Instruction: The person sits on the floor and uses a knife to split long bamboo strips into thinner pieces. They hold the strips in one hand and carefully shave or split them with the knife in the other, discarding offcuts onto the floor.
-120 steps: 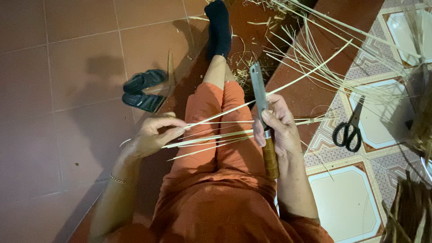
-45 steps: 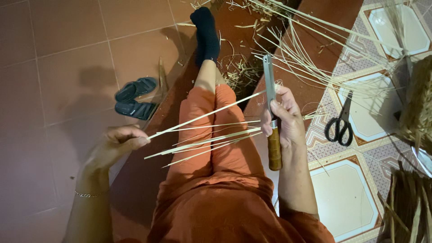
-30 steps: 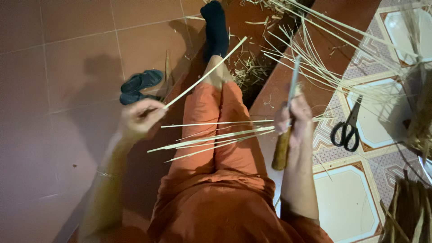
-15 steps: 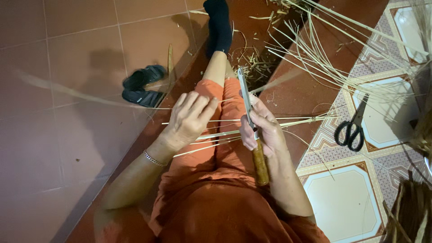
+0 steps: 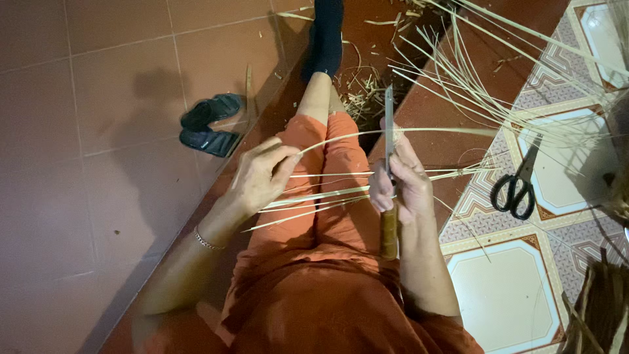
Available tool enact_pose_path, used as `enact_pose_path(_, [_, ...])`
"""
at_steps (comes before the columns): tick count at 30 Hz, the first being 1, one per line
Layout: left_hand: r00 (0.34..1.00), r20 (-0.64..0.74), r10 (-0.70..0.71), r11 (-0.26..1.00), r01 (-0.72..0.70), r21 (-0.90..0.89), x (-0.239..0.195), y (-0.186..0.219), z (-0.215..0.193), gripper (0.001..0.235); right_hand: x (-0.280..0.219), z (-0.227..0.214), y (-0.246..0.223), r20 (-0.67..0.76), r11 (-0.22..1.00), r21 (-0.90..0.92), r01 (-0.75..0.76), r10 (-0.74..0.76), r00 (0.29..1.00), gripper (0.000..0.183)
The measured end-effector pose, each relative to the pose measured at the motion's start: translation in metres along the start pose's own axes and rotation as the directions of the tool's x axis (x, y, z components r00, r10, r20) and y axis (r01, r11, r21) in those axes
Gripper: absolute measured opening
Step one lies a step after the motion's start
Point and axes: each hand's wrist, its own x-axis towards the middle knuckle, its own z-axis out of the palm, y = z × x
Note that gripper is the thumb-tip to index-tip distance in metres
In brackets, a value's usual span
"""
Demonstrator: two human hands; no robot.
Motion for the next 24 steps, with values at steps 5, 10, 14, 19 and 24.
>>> enact_pose_path(5, [0.952,0.197,-0.236,0.928,0.281,-0.244,0.005,0.002,0.009,0.012,0.006,0.007,0.018,0.048,0.980,-0.154,-0.127,0.136,0.990,0.057])
enact_pose_path(10, [0.923,0.291,-0.250,0.888,0.339,-0.312,0.003,-0.008,0.021,0.012,0.004,0.010,0.042,-0.002,0.923,-0.281,-0.263,0.274,0.962,0.025])
enact_pose_path(14, [0.888,0.337,-0.312,0.864,0.413,-0.287,-0.002,-0.014,0.024,0.013,0.001,0.013,0.048,-0.083,0.873,-0.410,-0.264,0.253,0.964,0.023])
enact_pose_path(19, [0.877,0.405,-0.258,0.795,0.431,-0.428,-0.006,-0.019,0.017,0.015,0.002,0.013,0.035,-0.103,0.918,-0.309,-0.247,0.226,0.969,0.026])
enact_pose_path(24, [0.835,0.453,-0.313,0.801,0.488,-0.346,-0.007,-0.016,0.003,0.017,0.003,0.014,0.022,-0.118,0.918,-0.359,-0.171,0.136,0.984,0.028])
